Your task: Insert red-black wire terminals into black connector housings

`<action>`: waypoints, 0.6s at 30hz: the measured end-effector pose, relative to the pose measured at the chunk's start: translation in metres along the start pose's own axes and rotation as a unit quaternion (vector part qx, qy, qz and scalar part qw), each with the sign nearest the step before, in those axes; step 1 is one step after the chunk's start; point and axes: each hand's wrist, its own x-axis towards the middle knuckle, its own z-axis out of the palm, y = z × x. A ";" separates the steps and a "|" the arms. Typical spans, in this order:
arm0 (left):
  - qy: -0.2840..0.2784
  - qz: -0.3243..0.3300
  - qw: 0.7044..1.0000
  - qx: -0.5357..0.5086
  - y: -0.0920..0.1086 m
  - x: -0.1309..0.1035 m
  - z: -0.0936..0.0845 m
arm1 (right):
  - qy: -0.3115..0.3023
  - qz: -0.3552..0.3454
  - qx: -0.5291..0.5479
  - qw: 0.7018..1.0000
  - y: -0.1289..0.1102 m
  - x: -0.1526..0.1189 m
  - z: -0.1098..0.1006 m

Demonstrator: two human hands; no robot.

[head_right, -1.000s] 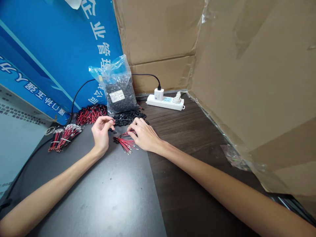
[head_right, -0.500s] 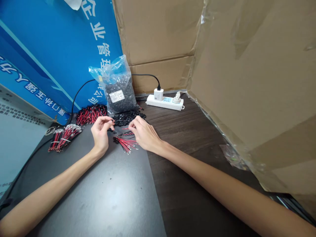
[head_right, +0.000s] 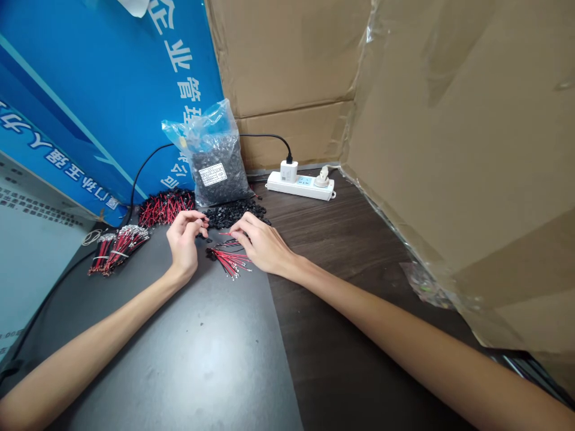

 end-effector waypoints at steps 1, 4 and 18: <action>-0.002 -0.001 1.000 0.000 0.001 0.000 0.000 | 0.001 -0.002 0.001 1.000 0.000 0.000 0.000; -0.007 -0.004 1.000 0.003 0.002 0.000 0.001 | 0.008 -0.007 0.010 1.000 0.001 0.000 0.000; -0.081 0.032 0.996 0.036 0.002 -0.006 0.000 | 0.116 0.093 0.195 0.970 0.002 0.005 0.001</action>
